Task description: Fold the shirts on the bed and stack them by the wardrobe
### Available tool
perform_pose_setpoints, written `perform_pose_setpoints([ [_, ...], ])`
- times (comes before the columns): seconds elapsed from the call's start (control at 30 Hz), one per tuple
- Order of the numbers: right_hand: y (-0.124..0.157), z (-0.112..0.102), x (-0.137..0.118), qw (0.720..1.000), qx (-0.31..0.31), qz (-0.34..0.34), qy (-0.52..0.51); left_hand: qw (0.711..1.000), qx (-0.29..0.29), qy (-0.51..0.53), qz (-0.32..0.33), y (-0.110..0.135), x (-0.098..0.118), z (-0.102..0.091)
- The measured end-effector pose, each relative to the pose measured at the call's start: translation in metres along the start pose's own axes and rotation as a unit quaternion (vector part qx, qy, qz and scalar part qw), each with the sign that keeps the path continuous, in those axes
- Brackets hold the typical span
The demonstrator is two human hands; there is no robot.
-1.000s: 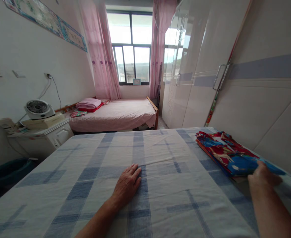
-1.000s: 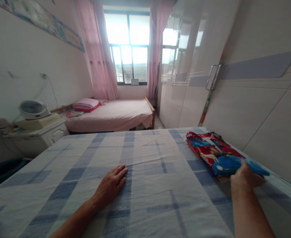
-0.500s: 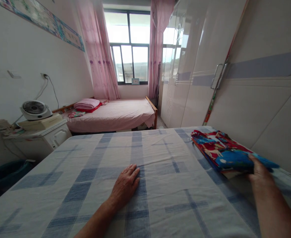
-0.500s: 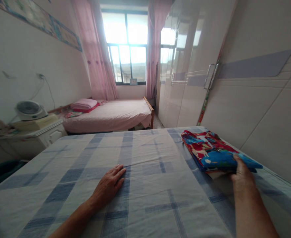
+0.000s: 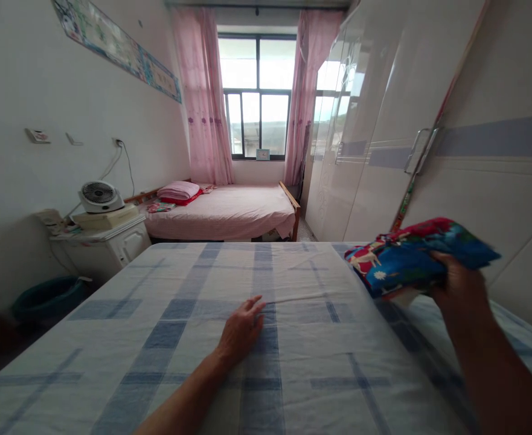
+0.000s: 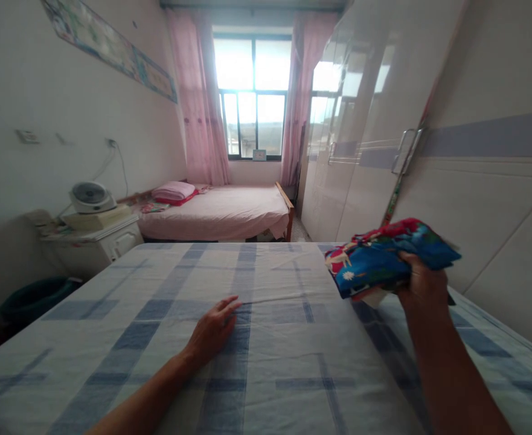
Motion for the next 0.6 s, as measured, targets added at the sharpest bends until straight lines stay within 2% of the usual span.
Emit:
perform_pose_setpoints([
  [0.07, 0.020, 0.038, -0.015, 0.998, -0.065, 0.005, -0.009, 0.995, 0.085, 0.051, -0.003, -0.005, 0.010, -0.020],
  [0.17, 0.064, 0.087, -0.027, 0.983, -0.185, 0.018, -0.010, 0.975, 0.196, 0.106, 0.025, -0.013, 0.031, -0.061],
  [0.23, 0.100, 0.110, -0.024, 0.952, -0.302, 0.041, 0.000, 0.965, 0.235, 0.116, 0.034, -0.016, 0.041, -0.086],
  [0.3, 0.139, 0.124, -0.007, 0.899, -0.431, 0.080, 0.004, 0.969, 0.224, 0.104, 0.022, -0.015, 0.039, -0.097],
  [0.37, 0.173, 0.127, 0.021, 0.839, -0.526, 0.142, 0.001, 0.981, 0.171, 0.093, -0.019, -0.008, 0.024, -0.092],
  [0.43, 0.200, 0.121, 0.056, 0.801, -0.558, 0.216, 0.019, 0.983, 0.119, 0.110, -0.084, 0.004, -0.001, -0.078],
  [0.47, 0.209, 0.117, 0.074, 0.794, -0.558, 0.240, 0.039, 0.979, 0.106, 0.132, -0.114, 0.012, -0.013, -0.070],
  [0.53, 0.221, 0.106, 0.104, 0.786, -0.573, 0.211, 0.091, 0.966, 0.101, 0.184, -0.150, 0.027, -0.033, -0.057],
  [0.6, 0.226, 0.098, 0.122, 0.780, -0.601, 0.125, 0.125, 0.956, 0.110, 0.227, -0.150, 0.036, -0.043, -0.049],
])
Point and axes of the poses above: each hand's wrist, its own y-axis away from the middle knuckle, its own z-axis out of the palm, x = y × z, the point moved 1 cm from there along -y, towards the middle knuckle, and after that the axes turned 4 degrees about -x, right-handed, at the moved point
